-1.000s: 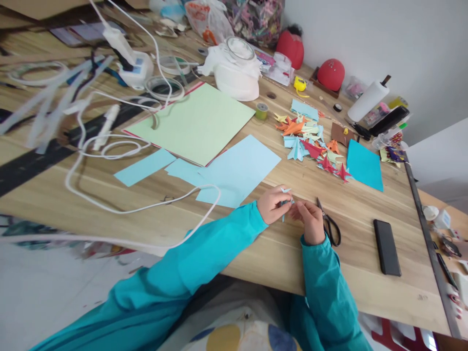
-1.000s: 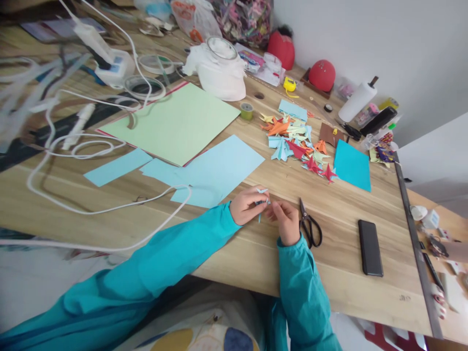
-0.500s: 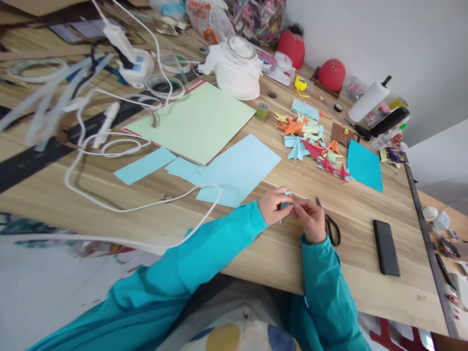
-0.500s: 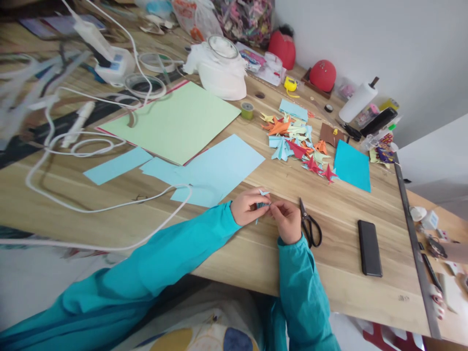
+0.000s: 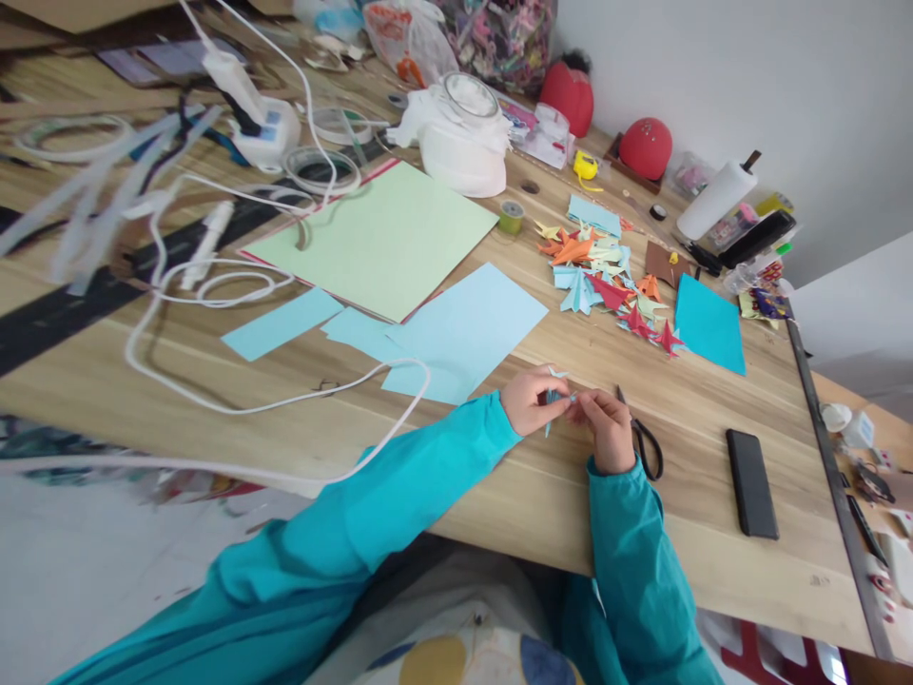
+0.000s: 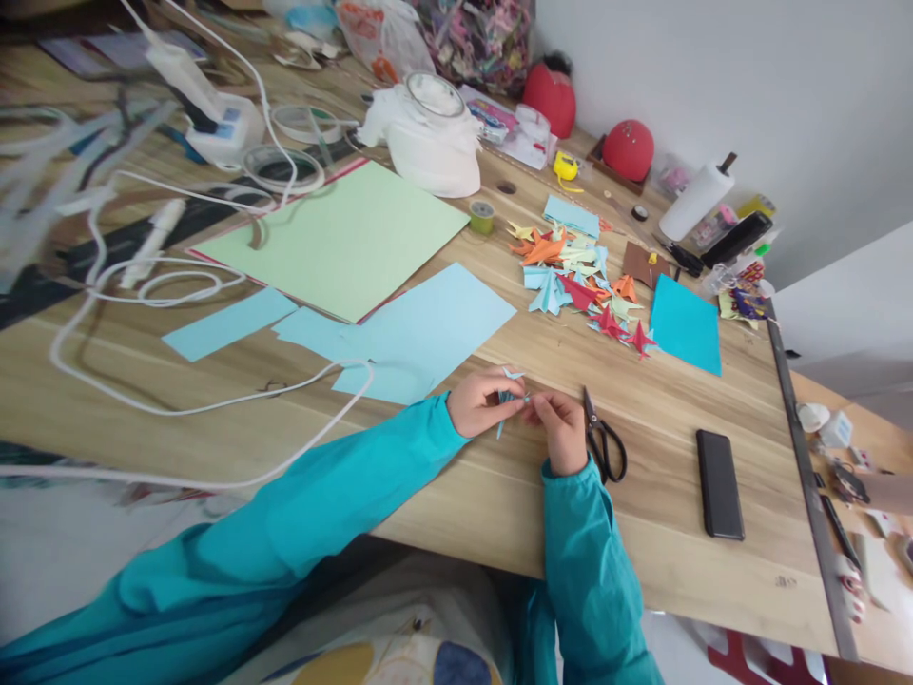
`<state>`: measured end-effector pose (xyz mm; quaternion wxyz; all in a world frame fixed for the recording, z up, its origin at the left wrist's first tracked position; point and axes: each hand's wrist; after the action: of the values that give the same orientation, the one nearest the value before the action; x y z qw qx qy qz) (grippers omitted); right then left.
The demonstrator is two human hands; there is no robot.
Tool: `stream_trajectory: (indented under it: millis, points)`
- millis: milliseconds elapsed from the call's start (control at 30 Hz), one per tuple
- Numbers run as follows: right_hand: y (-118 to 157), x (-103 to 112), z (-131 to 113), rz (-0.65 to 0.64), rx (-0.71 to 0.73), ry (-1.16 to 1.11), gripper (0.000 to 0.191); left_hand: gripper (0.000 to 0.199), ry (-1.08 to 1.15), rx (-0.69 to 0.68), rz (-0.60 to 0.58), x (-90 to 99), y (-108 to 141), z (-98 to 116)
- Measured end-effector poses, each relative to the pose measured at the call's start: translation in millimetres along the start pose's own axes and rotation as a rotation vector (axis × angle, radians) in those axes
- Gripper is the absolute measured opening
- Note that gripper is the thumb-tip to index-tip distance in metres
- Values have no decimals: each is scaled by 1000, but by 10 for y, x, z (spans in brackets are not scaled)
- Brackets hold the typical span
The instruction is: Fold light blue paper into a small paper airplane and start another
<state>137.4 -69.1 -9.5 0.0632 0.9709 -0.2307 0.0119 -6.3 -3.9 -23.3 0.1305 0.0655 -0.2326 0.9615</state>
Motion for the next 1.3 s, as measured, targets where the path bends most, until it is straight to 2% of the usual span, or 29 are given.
stream_trajectory:
  millis: [467, 833, 1133, 1300]
  points:
    - [4, -16, -36, -20, -38, 1, 24, 6, 17, -28, -15, 8, -2, 8]
    - [-17, 28, -25, -23, 60, 128, 22, 5, 3, -69, -15, 1, 13, -16]
    - [4, 37, -88, -90, 23, 129, 22, 10, 0, -58, -27, -4, 13, 13]
    - [9, 27, -107, -81, 9, 123, 25, 11, 42, -46, -37, 8, 4, 33]
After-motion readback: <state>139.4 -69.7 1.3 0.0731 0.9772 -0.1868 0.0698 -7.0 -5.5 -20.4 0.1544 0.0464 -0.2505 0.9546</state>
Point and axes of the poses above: each hand's wrist, its own y-axis away from the middle knuckle, its own x-axis out of the back of the hand, z = x × y, and after that the axes turned 15 degrees about z, right-handed
